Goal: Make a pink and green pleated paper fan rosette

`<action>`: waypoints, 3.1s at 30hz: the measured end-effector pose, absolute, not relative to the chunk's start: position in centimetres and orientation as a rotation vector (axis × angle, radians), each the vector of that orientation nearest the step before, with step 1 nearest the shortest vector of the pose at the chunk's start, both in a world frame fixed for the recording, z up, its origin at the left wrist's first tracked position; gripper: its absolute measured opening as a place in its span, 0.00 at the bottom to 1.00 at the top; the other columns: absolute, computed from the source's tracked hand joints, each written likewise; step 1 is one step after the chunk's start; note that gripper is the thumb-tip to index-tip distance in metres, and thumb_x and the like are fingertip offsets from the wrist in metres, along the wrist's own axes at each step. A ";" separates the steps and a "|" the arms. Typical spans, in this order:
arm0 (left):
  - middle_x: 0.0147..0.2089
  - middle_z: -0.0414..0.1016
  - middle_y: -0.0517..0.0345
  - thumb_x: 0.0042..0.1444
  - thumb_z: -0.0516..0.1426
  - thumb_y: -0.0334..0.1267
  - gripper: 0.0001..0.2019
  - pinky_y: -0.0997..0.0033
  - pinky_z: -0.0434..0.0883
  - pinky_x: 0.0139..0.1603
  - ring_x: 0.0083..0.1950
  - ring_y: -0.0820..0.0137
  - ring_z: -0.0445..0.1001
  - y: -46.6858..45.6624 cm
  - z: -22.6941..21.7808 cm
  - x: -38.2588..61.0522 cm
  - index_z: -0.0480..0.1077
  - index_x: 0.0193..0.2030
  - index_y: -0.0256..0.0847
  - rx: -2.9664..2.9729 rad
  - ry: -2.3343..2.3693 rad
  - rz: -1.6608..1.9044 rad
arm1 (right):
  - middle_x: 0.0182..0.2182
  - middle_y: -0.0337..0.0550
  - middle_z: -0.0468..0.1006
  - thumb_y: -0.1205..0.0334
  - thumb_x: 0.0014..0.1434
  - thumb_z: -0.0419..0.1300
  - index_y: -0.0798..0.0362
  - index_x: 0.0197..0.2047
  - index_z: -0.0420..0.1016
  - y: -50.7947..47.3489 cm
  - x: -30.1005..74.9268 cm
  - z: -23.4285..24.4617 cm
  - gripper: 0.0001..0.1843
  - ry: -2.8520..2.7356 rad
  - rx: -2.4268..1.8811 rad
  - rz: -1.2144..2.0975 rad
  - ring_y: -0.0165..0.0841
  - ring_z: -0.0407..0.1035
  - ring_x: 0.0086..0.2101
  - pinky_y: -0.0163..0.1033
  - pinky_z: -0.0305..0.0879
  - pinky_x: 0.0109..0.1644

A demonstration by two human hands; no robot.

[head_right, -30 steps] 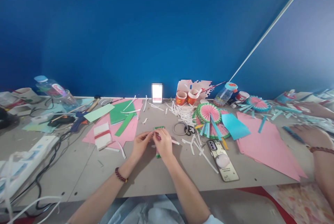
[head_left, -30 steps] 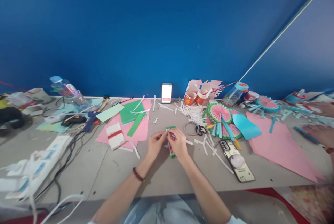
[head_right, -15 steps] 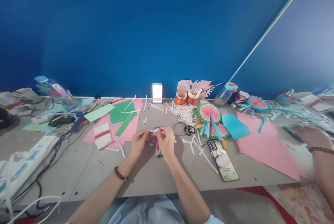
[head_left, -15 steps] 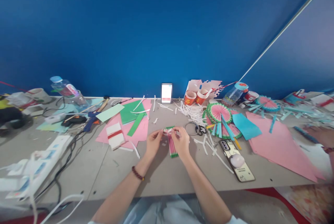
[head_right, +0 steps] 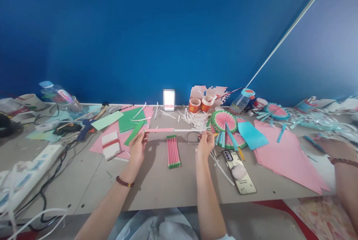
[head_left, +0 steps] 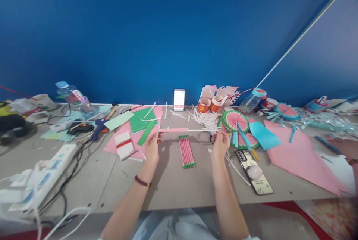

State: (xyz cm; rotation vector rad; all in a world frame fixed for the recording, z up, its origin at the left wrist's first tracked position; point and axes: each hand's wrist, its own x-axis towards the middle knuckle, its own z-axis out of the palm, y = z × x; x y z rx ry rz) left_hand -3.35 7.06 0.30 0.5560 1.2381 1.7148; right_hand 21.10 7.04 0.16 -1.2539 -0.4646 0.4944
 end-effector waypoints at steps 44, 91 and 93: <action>0.38 0.76 0.47 0.45 0.55 0.62 0.27 0.68 0.70 0.31 0.34 0.67 0.74 7.2 1.5 -3.3 0.73 0.37 0.39 0.702 0.814 1.454 | 0.27 0.40 0.77 0.53 0.44 0.66 0.54 0.30 0.74 5.6 14.4 -0.3 0.14 -1.024 -1.082 1.281 0.31 0.71 0.29 0.36 0.67 0.34; 0.34 0.73 0.56 0.45 0.61 0.34 0.11 0.70 0.64 0.36 0.37 0.64 0.72 4.9 1.0 -3.7 0.72 0.38 0.44 1.922 1.631 0.779 | 0.34 0.45 0.75 0.68 0.55 0.51 0.50 0.52 0.63 4.2 14.1 0.0 0.20 -2.107 -1.756 0.389 0.36 0.69 0.35 0.34 0.54 0.34; 0.42 0.72 0.54 0.50 0.58 0.34 0.13 0.69 0.65 0.41 0.43 0.64 0.72 4.8 1.4 -3.5 0.70 0.45 0.44 2.012 1.615 0.674 | 0.36 0.45 0.75 0.69 0.56 0.50 0.50 0.53 0.63 4.2 14.1 0.2 0.20 -2.147 -1.749 0.415 0.36 0.69 0.36 0.33 0.54 0.35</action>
